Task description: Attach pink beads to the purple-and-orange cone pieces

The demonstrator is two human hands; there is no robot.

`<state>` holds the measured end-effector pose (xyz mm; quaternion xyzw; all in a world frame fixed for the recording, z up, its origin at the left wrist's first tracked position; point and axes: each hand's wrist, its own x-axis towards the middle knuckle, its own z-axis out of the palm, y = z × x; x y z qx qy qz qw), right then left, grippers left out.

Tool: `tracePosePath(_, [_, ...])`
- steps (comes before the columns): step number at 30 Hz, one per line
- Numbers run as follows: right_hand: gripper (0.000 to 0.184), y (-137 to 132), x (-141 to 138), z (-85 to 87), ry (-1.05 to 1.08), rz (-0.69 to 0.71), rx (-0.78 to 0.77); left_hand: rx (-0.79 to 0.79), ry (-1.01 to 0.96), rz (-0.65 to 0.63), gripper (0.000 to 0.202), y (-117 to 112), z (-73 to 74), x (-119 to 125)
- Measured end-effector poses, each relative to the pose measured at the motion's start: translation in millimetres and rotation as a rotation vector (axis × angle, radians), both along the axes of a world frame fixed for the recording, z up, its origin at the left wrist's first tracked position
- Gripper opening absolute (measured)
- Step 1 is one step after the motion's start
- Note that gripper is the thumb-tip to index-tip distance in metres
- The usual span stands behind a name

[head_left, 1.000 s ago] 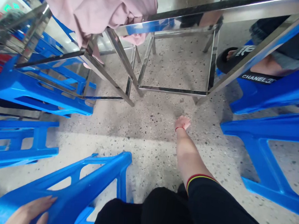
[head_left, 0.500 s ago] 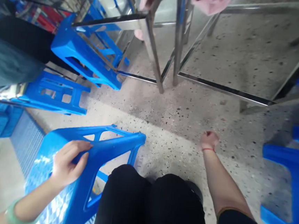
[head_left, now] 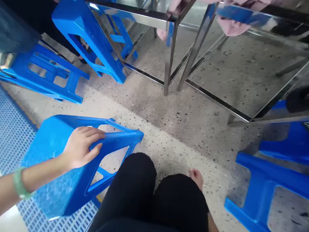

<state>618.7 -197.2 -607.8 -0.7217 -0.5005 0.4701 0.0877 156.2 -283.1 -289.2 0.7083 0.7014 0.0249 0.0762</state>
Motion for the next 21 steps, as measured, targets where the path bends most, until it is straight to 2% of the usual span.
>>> tracePosePath(3, [0.038,26,13,56.3,0.038,-0.069,0.142,-0.035,0.042,-0.009,0.028,1,0.5,4])
tracePosePath(6, [0.048,53,8,136.3,0.137,-0.104,0.295,-0.163,0.082,-0.065,0.024,7,1.9,5])
tracePosePath(10, [0.04,79,-30,253.9,0.252,-0.077,0.406,-0.242,0.019,-0.13,0.018,20,5.3,-5])
tracePosePath(12, [0.039,87,-56,301.8,0.298,-0.038,0.408,-0.261,-0.042,-0.129,0.018,22,6.7,-12])
tracePosePath(15, [0.039,92,-92,351.5,0.36,0.017,0.367,-0.311,-0.115,-0.1,0.021,22,5.0,-18])
tracePosePath(18, [0.036,89,-112,386.5,0.388,0.037,0.31,-0.372,-0.159,-0.084,0.023,20,2.2,-19])
tracePosePath(21, [0.032,86,-119,415.5,0.385,0.026,0.26,-0.427,-0.182,-0.086,0.023,21,2.2,-18])
